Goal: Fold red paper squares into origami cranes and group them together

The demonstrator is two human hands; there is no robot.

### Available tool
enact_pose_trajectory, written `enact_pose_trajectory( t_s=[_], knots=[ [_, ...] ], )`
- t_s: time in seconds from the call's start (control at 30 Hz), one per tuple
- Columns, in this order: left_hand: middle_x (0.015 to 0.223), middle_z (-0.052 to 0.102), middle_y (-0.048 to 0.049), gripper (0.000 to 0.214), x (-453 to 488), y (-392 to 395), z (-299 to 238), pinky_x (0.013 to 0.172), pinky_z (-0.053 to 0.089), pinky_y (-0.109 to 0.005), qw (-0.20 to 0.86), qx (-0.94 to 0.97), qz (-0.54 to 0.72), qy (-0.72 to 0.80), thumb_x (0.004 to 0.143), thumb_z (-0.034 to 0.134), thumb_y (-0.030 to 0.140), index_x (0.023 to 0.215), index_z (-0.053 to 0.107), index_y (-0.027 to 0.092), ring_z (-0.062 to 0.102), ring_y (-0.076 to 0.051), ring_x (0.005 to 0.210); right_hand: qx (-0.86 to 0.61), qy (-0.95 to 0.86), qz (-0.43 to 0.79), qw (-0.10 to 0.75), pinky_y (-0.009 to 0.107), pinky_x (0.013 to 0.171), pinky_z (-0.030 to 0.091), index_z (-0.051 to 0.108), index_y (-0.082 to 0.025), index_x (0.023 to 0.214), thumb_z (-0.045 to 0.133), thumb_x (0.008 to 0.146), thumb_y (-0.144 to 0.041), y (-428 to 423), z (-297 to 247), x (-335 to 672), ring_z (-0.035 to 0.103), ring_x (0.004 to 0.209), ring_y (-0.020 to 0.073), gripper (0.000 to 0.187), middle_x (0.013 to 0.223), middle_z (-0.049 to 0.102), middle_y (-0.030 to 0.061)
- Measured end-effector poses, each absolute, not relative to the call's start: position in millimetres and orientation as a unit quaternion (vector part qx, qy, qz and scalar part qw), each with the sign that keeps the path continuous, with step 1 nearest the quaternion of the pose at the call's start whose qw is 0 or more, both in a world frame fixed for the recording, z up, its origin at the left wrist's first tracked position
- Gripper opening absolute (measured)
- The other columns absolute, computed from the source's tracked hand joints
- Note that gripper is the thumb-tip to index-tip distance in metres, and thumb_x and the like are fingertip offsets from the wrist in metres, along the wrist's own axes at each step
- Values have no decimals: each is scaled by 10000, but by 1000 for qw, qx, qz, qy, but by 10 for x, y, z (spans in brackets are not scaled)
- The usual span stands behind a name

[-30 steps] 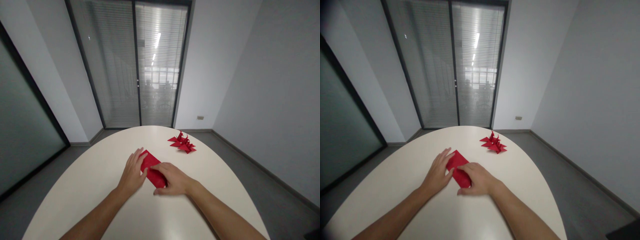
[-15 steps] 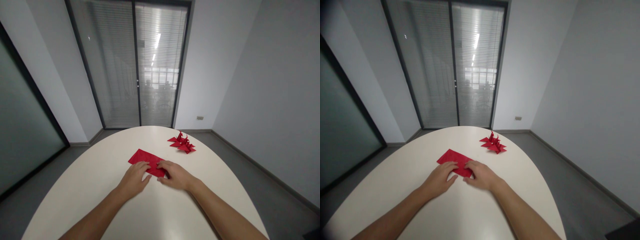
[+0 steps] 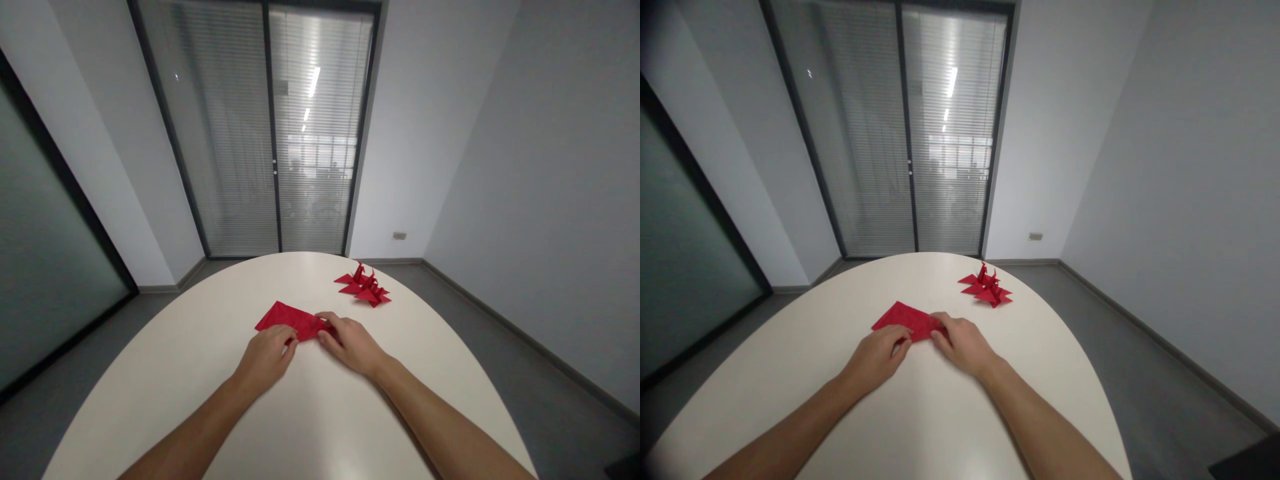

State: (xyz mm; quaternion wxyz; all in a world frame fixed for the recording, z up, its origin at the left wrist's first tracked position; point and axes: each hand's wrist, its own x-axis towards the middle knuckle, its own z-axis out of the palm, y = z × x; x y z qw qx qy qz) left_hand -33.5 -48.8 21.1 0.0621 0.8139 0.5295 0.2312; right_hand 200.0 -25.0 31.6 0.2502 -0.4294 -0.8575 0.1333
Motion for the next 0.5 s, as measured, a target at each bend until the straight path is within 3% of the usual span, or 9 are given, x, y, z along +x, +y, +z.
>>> enact_pose_trajectory(
  t_s=[0.17,0.37,0.5],
  knots=[
    [963,741,-63,198,-310,-520,223,816,502,-346,72,810,235,532,955,488,229,964,682,192,683,-224,891,-433,-832,185,292,340,848,503,454,-231,1393,492,976,-260,-203,244,1988,685,977,226,420,1116,725,84],
    [1312,652,-77,438,-295,-501,181,966,519,-374,93,817,276,498,921,505,146,1349,553,224,646,-228,1136,-421,-828,172,328,374,945,511,453,-215,1388,503,955,-199,-153,146,1995,657,1066,212,436,1324,620,108],
    [1398,591,-63,409,-291,-490,138,1022,509,-400,59,840,253,477,918,494,109,1259,661,261,609,-237,1206,-396,-855,100,319,421,1020,477,562,-195,1302,506,926,-127,-126,134,1996,581,1192,244,386,1310,616,118]
  ],
)
